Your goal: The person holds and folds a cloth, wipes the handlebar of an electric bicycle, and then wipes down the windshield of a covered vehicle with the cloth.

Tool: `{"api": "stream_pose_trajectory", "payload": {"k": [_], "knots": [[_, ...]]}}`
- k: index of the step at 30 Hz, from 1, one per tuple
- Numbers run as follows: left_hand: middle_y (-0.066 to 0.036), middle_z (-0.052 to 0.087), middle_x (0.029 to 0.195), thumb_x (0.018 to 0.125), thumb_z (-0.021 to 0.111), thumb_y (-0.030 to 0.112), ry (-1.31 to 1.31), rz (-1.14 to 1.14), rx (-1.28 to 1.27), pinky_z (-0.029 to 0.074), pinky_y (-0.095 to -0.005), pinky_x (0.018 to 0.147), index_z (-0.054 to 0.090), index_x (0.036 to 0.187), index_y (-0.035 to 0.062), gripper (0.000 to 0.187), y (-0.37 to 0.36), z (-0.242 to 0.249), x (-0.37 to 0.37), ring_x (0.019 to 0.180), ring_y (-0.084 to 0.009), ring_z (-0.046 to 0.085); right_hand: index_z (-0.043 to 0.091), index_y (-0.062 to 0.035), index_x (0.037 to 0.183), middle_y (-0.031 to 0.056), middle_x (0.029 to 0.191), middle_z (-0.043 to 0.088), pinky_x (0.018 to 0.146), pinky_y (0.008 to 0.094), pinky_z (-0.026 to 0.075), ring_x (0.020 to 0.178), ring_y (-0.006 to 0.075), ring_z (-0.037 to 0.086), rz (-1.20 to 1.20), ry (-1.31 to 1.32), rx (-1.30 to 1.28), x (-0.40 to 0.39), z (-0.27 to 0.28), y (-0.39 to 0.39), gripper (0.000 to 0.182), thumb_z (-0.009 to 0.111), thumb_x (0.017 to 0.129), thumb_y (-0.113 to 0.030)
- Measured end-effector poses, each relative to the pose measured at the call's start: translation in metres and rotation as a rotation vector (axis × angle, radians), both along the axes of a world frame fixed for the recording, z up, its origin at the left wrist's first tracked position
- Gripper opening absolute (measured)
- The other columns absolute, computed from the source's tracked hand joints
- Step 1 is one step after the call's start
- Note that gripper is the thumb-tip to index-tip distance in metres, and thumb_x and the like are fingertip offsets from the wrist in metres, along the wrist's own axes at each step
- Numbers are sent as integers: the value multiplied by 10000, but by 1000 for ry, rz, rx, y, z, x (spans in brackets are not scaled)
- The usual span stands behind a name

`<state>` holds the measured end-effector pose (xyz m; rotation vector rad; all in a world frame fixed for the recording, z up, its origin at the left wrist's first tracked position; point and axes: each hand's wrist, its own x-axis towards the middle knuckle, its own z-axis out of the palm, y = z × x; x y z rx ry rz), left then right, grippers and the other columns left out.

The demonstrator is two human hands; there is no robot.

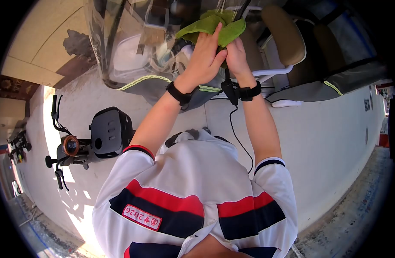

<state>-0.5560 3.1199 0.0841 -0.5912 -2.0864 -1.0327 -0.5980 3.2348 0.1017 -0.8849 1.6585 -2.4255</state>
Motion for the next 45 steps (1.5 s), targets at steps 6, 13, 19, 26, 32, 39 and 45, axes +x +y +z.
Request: {"api": "stream_pose_trajectory", "payload": {"k": [6, 13, 19, 26, 32, 39, 45], "knots": [[-263, 467, 1396, 945, 573, 270, -95, 89, -130, 241, -499, 1162, 269, 1535, -23, 726, -4, -11, 6, 1347, -475, 356, 598, 24, 1210, 58, 1110, 670, 888, 285, 473, 1002, 118, 592, -97, 54, 71, -17, -20, 3, 290, 519, 1033, -192], [-238, 457, 1431, 930, 611, 286, -129, 209, -198, 252, -495, 1167, 298, 1528, -14, 738, 0, -27, 13, 1361, -438, 369, 615, 23, 1162, 56, 1076, 686, 847, 278, 488, 966, 112, 607, -101, -49, 127, -21, -47, 8, 246, 522, 1017, -153], [-275, 434, 1441, 933, 626, 295, -160, 232, -261, 260, -482, 1162, 284, 1529, -29, 760, 0, -33, 17, 1364, -448, 364, 625, 35, 1132, 68, 1042, 698, 822, 284, 496, 945, 114, 620, -116, -37, 177, -23, -69, 13, 238, 520, 1008, -140], [-250, 485, 1389, 926, 638, 289, -162, 240, -314, 292, -471, 1134, 279, 1534, -23, 772, -1, -43, 20, 1311, -435, 407, 627, 49, 1115, 77, 1019, 704, 809, 293, 503, 927, 125, 629, -131, -71, 196, -27, -96, 15, 231, 527, 997, -124], [-236, 517, 1328, 909, 660, 244, -143, 251, -295, 350, -464, 1082, 295, 1535, -2, 766, -3, -49, 27, 1242, -425, 461, 624, 45, 1130, 80, 1023, 706, 821, 297, 507, 936, 131, 636, -152, -20, 265, -19, -97, 20, 226, 573, 973, -110], [-196, 549, 1096, 879, 673, 106, -131, 203, -36, 429, -428, 913, 310, 1514, -29, 744, -7, -42, 36, 997, -374, 525, 641, 22, 1108, 46, 1021, 701, 822, 271, 510, 934, 108, 636, -181, -28, 67, -21, -74, 33, 255, 707, 878, -67], [-194, 545, 1088, 877, 654, 79, -11, 256, -17, 422, -414, 898, 329, 1502, -36, 714, -14, -25, 37, 984, -358, 507, 628, 11, 1129, 35, 1037, 693, 845, 256, 509, 946, 103, 643, -169, -6, -94, -22, -29, 40, 263, 705, 885, -46]]}}
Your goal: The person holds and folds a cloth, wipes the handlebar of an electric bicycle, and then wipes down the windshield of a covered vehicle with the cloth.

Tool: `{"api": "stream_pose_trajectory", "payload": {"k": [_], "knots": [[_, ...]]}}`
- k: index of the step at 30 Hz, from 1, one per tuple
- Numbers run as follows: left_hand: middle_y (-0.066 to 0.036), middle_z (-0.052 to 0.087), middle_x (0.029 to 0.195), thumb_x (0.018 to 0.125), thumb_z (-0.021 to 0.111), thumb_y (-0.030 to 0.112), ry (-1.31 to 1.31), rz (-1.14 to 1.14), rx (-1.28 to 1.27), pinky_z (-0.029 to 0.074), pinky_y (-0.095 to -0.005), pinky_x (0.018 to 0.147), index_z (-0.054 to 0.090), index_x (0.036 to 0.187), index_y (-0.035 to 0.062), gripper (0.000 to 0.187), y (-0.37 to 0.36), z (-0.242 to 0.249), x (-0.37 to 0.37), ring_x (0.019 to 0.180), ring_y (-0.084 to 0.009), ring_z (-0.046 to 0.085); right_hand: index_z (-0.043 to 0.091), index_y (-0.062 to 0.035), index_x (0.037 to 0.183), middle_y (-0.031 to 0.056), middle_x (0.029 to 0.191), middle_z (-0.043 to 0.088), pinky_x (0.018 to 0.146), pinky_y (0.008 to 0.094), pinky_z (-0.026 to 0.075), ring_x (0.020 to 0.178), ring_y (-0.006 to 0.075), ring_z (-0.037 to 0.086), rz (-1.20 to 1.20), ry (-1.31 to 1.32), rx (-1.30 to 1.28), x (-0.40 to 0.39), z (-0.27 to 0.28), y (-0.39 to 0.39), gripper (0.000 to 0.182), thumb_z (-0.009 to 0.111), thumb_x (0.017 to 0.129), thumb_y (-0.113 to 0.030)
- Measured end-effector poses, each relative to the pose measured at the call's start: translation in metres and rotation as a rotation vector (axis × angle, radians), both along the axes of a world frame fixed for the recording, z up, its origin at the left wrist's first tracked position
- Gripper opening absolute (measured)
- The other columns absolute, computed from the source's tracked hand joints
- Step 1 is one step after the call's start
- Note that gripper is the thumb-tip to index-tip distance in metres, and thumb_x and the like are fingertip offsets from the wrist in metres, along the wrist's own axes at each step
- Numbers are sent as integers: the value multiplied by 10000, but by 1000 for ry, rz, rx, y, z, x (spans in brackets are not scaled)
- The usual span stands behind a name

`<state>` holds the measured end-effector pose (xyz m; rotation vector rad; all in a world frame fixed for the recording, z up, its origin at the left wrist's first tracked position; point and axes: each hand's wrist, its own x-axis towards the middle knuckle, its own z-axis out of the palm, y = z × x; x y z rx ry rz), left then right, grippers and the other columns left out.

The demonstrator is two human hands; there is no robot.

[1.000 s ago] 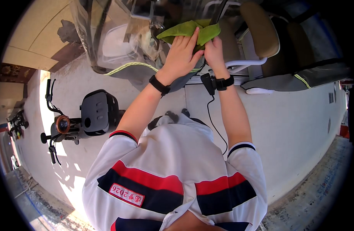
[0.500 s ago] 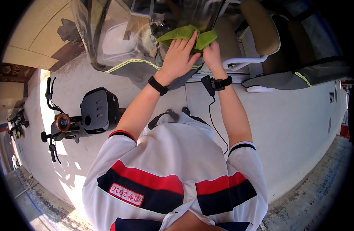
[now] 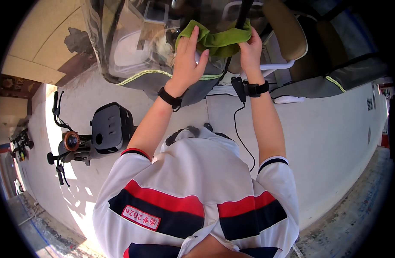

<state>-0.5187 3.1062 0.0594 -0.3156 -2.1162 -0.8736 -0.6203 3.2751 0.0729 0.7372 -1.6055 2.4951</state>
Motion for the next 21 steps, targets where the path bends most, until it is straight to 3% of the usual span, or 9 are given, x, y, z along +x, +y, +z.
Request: {"api": "stream_pose_trajectory", "payload": {"k": [4, 5, 8, 11, 17, 21], "knots": [[-176, 534, 1105, 892, 641, 71, 64, -2, -5, 417, -373, 906, 342, 1504, -20, 687, -4, 15, -1, 999, -322, 511, 595, 5, 1200, 26, 1085, 686, 867, 278, 516, 954, 109, 647, 39, 86, -177, 1, 35, -9, 322, 694, 895, -34], [-179, 538, 1120, 892, 639, 69, 66, -4, 9, 418, -373, 911, 347, 1502, -17, 682, -5, 17, -1, 1008, -324, 516, 632, 9, 1159, 26, 1067, 701, 849, 275, 514, 938, 105, 650, 42, 104, -214, 6, 47, -14, 252, 675, 922, -65], [-187, 552, 1155, 889, 636, 64, 111, 15, 32, 421, -375, 931, 369, 1492, -11, 663, -6, 17, -2, 1033, -327, 533, 455, -29, 1368, 53, 1099, 629, 813, 288, 535, 942, 152, 636, 108, 96, -51, 9, 62, -11, 521, 696, 907, -65], [-187, 566, 1161, 889, 636, 61, 93, 43, 28, 427, -378, 936, 395, 1479, -6, 641, -5, 21, 2, 1035, -326, 546, 588, -3, 1229, 62, 1145, 672, 929, 308, 502, 1041, 160, 645, 59, 179, 30, -30, 37, -11, 311, 654, 927, -34], [-174, 568, 1131, 898, 635, 73, 70, 60, 44, 439, -360, 921, 421, 1460, -8, 606, -12, 20, 7, 1012, -313, 552, 647, 7, 1160, 62, 1096, 704, 886, 276, 509, 985, 135, 662, 127, 49, 34, -41, 22, -12, 218, 626, 967, -91], [-171, 569, 1126, 904, 634, 79, 99, 76, 47, 440, -355, 926, 428, 1454, -6, 594, -14, 20, 4, 1016, -310, 554, 683, 18, 1080, 43, 1031, 717, 830, 261, 506, 926, 107, 654, 66, 95, 124, -20, 39, -15, 189, 632, 973, -128]]}}
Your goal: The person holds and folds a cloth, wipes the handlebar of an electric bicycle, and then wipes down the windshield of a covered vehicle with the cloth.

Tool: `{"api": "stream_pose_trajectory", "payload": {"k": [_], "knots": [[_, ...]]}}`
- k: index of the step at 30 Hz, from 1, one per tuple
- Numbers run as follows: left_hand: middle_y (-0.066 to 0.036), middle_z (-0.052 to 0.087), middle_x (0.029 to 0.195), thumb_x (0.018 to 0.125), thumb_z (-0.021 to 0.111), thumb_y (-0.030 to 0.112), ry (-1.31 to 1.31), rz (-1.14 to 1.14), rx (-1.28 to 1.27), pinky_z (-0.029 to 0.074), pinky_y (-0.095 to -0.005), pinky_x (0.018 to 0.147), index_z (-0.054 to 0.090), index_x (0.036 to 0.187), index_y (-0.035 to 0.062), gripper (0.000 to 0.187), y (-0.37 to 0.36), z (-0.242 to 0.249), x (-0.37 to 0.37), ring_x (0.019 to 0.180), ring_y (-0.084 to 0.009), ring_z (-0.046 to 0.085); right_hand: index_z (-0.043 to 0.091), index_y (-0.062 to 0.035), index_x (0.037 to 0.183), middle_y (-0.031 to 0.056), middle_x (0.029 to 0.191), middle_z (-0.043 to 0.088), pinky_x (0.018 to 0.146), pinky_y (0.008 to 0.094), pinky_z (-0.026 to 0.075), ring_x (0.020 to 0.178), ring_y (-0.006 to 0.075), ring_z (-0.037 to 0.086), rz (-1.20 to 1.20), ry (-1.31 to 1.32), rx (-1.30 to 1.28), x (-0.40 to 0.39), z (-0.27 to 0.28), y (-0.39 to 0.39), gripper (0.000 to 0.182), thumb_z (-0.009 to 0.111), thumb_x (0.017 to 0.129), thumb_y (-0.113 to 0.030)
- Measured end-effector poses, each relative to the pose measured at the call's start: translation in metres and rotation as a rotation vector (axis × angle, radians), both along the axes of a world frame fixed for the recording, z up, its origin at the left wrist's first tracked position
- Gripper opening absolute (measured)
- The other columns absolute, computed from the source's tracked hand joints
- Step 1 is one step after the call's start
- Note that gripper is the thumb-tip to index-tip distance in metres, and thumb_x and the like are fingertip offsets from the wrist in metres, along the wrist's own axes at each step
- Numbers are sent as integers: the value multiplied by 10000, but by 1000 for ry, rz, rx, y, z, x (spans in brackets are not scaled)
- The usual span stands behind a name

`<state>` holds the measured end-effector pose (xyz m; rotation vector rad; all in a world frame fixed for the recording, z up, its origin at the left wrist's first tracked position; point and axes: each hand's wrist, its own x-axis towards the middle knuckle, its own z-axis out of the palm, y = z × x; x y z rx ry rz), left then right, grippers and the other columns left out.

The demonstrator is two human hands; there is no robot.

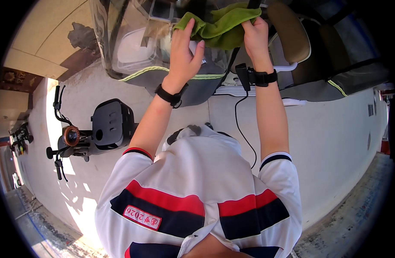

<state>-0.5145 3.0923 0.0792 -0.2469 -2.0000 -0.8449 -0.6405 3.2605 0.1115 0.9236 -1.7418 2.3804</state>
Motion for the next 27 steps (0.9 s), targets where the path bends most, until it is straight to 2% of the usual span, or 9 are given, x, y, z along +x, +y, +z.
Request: {"api": "stream_pose_trajectory", "payload": {"k": [2, 8, 14, 20, 27], "knots": [[-173, 572, 1140, 905, 634, 81, 7, 1, 8, 440, -359, 935, 431, 1452, -4, 589, 0, -1, -1, 1032, -314, 557, 698, 31, 1009, 27, 952, 729, 773, 252, 502, 863, 81, 644, -54, 19, 9, 2, 1, -1, 196, 644, 966, -153], [-199, 578, 1226, 902, 632, 79, -41, 1, 9, 428, -390, 982, 438, 1450, 0, 587, 4, -2, -4, 1108, -343, 561, 703, 39, 989, 22, 912, 731, 725, 249, 508, 822, 69, 636, -94, 69, 105, 5, -16, 2, 194, 644, 961, -144], [-229, 560, 1284, 883, 642, 84, 38, 0, -118, 368, -460, 1048, 455, 1432, -15, 589, 7, -1, -14, 1173, -403, 517, 707, 43, 995, 31, 917, 736, 730, 247, 512, 829, 71, 641, -69, -29, 116, 13, -37, 4, 188, 652, 949, -130], [-229, 528, 1351, 891, 654, 174, 47, 48, -268, 307, -521, 1083, 386, 1486, -2, 676, 8, 11, -31, 1248, -446, 454, 709, 39, 1014, 43, 930, 741, 744, 253, 519, 845, 82, 652, -82, -41, 171, 8, -56, 6, 179, 652, 947, -118], [-223, 515, 1373, 898, 663, 229, -102, 87, -326, 318, -511, 1084, 365, 1506, 13, 711, 7, -10, -36, 1275, -432, 444, 708, 39, 1021, 55, 942, 741, 756, 256, 524, 858, 92, 660, -43, -96, 168, 4, -88, 8, 174, 653, 951, -111]]}}
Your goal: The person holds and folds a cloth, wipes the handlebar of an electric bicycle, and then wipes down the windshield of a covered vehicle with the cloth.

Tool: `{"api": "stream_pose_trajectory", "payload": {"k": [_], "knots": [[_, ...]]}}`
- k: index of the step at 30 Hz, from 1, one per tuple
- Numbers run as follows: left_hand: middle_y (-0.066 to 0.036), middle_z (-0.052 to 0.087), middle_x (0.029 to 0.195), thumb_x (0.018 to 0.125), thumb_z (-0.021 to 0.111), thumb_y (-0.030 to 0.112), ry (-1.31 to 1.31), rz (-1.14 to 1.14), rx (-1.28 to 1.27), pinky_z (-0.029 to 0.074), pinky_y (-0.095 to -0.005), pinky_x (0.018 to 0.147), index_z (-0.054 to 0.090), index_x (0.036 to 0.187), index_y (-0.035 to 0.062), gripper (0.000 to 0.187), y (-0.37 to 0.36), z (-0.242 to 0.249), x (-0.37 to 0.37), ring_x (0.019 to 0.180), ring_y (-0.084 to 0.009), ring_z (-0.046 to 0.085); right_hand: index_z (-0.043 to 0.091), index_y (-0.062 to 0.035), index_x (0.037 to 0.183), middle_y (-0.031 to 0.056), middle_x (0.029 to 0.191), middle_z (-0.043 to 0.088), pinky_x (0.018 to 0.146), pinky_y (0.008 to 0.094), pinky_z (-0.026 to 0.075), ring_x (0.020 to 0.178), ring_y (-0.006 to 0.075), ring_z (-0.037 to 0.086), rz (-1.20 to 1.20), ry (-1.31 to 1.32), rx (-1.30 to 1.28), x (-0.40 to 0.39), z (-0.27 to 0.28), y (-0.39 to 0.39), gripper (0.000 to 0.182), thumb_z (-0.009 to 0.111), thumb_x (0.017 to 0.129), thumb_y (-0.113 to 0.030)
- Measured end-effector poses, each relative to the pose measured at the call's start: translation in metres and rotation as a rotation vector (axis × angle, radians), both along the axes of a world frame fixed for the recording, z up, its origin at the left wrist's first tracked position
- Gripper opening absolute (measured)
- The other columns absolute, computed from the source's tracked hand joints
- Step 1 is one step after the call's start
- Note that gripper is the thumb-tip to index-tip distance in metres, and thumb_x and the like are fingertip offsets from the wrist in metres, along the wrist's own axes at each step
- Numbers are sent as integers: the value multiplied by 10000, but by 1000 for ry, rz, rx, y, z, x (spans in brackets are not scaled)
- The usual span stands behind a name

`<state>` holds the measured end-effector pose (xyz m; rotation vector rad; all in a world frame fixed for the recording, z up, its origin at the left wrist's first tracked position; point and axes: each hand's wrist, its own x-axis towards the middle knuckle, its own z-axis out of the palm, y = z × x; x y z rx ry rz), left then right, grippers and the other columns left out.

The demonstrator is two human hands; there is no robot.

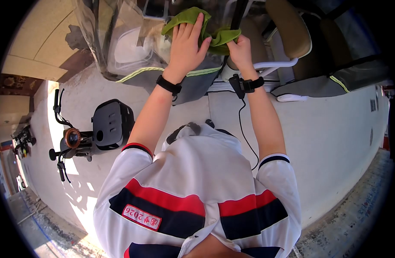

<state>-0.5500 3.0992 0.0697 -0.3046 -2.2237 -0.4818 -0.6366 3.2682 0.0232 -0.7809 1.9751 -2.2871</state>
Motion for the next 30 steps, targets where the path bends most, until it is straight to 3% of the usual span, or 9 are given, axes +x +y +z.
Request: {"api": "stream_pose_trajectory", "payload": {"k": [11, 24, 30], "knots": [[-161, 589, 1185, 891, 667, 241, -154, 55, -90, 372, -454, 1037, 392, 1495, 21, 699, -4, -40, 19, 1156, -349, 515, 693, 49, 969, 33, 896, 723, 714, 252, 505, 815, 73, 629, -35, -54, 82, -2, -47, 2, 164, 654, 954, -110], [-152, 585, 1218, 852, 694, 203, -303, 24, -64, 382, -438, 1034, 425, 1468, 22, 696, 7, -70, 41, 1175, -329, 521, 707, 56, 998, 38, 904, 731, 721, 267, 512, 820, 83, 629, -27, -147, 153, 8, -89, 12, 180, 666, 923, -103], [-152, 582, 1252, 836, 694, 171, -405, -43, -42, 390, -424, 1038, 457, 1448, 45, 669, 10, -98, 49, 1202, -321, 519, 710, 56, 1013, 50, 914, 737, 722, 267, 513, 814, 90, 637, 24, -212, 201, 13, -139, 21, 193, 670, 911, -103]]}}
